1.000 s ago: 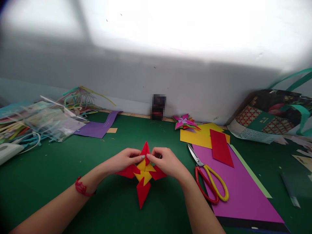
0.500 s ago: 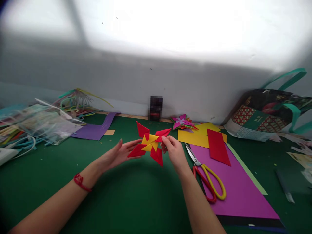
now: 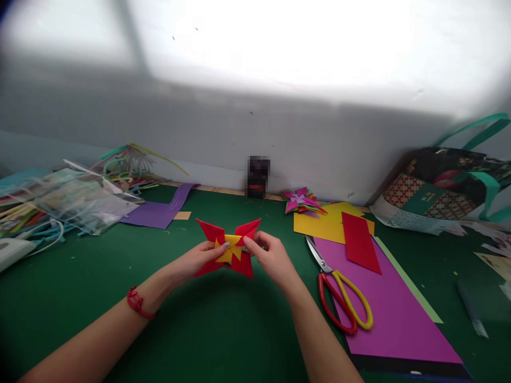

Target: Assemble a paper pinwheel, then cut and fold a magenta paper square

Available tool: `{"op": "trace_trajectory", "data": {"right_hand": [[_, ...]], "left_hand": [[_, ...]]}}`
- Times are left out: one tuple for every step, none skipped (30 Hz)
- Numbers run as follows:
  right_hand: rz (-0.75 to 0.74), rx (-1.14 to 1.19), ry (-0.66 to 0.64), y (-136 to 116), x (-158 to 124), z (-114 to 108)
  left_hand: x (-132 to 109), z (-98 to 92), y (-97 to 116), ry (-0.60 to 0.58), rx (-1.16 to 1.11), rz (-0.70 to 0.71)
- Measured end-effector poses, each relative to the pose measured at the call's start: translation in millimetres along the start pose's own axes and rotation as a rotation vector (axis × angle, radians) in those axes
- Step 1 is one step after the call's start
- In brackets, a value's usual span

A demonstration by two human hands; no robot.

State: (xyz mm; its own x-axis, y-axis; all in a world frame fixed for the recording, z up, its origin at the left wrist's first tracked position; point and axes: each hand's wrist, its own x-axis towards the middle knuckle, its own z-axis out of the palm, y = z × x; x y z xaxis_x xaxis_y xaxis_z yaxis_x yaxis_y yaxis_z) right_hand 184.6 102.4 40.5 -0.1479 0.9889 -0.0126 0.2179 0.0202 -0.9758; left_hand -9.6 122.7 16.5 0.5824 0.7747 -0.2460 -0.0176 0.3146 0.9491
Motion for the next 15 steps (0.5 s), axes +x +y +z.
{"op": "trace_trajectory", "data": {"right_hand": [[-0.006,-0.015,0.0,-0.7,-0.6,-0.6],[-0.011,-0.03,-0.004,-1.3,-1.1,-1.3],[-0.015,-0.041,-0.013,-1.8,-1.5,-2.2],[-0.016,-0.048,-0.027,-2.2,-1.8,-3.2],[-0.015,-0.053,-0.039,-2.4,-2.1,-4.2],[-0.017,-0.056,-0.048,-2.6,-2.3,-5.2],[-0.018,-0.055,-0.051,-2.6,-2.4,-6.1],[-0.019,-0.054,-0.051,-2.6,-2.5,-6.8],[-0.019,-0.054,-0.048,-2.4,-2.6,-7.4],[-0.014,-0.056,-0.043,-2.1,-2.5,-7.7],[-0.008,-0.059,-0.032,-1.8,-2.4,-7.7],[-0.002,-0.059,-0.014,-1.4,-2.2,-7.3],[0.003,-0.052,0.007,-1.1,-1.9,-6.4],[0.009,-0.031,0.023,-0.8,-1.7,-5.2],[0.018,0.004,0.027,-0.7,-1.6,-3.5]], "left_hand": [[-0.1,0.2,0.1,0.013,-0.01,0.007],[-0.4,0.5,0.6,0.015,-0.013,0.01],[-0.9,0.9,1.3,0.009,-0.008,0.007],[-1.5,1.3,2.0,-0.002,-0.001,-0.002],[-2.1,1.6,2.4,-0.019,-0.003,-0.014],[-2.5,1.8,2.6,-0.041,-0.024,-0.024],[-2.8,1.8,2.6,-0.063,-0.061,-0.031],[-2.7,1.7,2.4,-0.078,-0.11,-0.03],[-2.3,1.5,2.1,-0.08,-0.161,-0.017],[-1.7,1.3,1.9,-0.069,-0.203,0.006],[-0.9,1.3,1.9,-0.049,-0.227,0.034],[0.1,1.4,1.9,-0.025,-0.235,0.061],[1.1,1.6,2.1,0.0,-0.234,0.085],[2.1,2.1,2.3,0.022,-0.229,0.105],[3.0,2.8,2.5,0.041,-0.221,0.12]]}}
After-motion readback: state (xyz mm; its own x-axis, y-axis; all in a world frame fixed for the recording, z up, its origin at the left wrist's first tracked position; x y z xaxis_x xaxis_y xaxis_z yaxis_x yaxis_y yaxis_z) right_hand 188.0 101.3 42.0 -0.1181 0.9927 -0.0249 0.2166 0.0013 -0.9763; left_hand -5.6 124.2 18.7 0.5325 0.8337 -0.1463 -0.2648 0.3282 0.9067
